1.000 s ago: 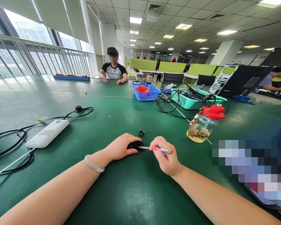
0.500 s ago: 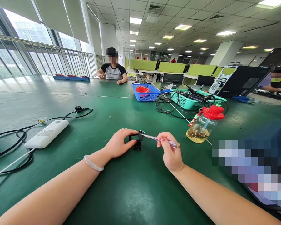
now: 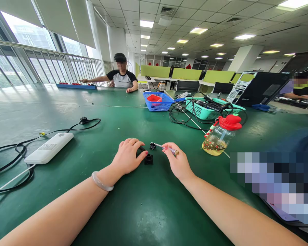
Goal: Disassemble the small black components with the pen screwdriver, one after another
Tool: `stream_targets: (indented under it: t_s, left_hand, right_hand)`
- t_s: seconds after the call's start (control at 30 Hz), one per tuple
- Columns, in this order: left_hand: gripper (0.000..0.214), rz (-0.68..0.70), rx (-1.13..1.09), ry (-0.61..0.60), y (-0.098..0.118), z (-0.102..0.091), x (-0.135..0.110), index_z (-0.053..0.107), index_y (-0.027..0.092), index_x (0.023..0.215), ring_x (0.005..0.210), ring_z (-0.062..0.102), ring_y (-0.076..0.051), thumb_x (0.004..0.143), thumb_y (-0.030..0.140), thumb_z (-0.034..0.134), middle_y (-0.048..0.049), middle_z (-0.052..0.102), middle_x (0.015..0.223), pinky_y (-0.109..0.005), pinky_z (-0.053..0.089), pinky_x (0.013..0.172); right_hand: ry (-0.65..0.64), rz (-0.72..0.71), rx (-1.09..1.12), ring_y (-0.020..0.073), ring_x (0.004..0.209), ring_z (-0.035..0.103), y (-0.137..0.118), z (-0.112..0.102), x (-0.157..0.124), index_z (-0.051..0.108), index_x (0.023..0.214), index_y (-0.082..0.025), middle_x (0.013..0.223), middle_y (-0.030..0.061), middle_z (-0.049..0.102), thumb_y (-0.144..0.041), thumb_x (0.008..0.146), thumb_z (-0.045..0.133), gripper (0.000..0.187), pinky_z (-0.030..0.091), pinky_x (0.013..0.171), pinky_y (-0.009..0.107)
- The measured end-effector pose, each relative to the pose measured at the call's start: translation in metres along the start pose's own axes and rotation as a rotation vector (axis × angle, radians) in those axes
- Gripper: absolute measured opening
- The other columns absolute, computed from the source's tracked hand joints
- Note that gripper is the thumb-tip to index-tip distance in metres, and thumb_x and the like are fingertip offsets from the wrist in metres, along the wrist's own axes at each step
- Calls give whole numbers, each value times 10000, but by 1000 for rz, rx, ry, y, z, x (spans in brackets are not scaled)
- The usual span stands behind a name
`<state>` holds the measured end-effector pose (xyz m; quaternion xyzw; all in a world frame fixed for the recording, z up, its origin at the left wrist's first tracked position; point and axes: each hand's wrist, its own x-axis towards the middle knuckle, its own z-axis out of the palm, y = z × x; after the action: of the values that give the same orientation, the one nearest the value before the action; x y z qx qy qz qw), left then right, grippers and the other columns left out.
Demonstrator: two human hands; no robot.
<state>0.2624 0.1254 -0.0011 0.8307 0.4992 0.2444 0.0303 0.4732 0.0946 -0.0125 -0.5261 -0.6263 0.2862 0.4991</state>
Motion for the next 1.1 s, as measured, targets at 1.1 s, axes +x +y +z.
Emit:
stream_targets:
  t_s: [1.1]
  left_hand:
    - [260, 176, -127, -260, -3, 3, 4, 590, 281, 1120, 1176, 529, -249, 886, 370, 519, -31, 646, 1188, -484, 375, 1057]
  right_hand:
    - [101, -349, -256, 194, 760, 634, -3, -2, 2, 643, 907, -222, 814, 34, 703, -336, 927, 448, 227, 456, 788, 329]
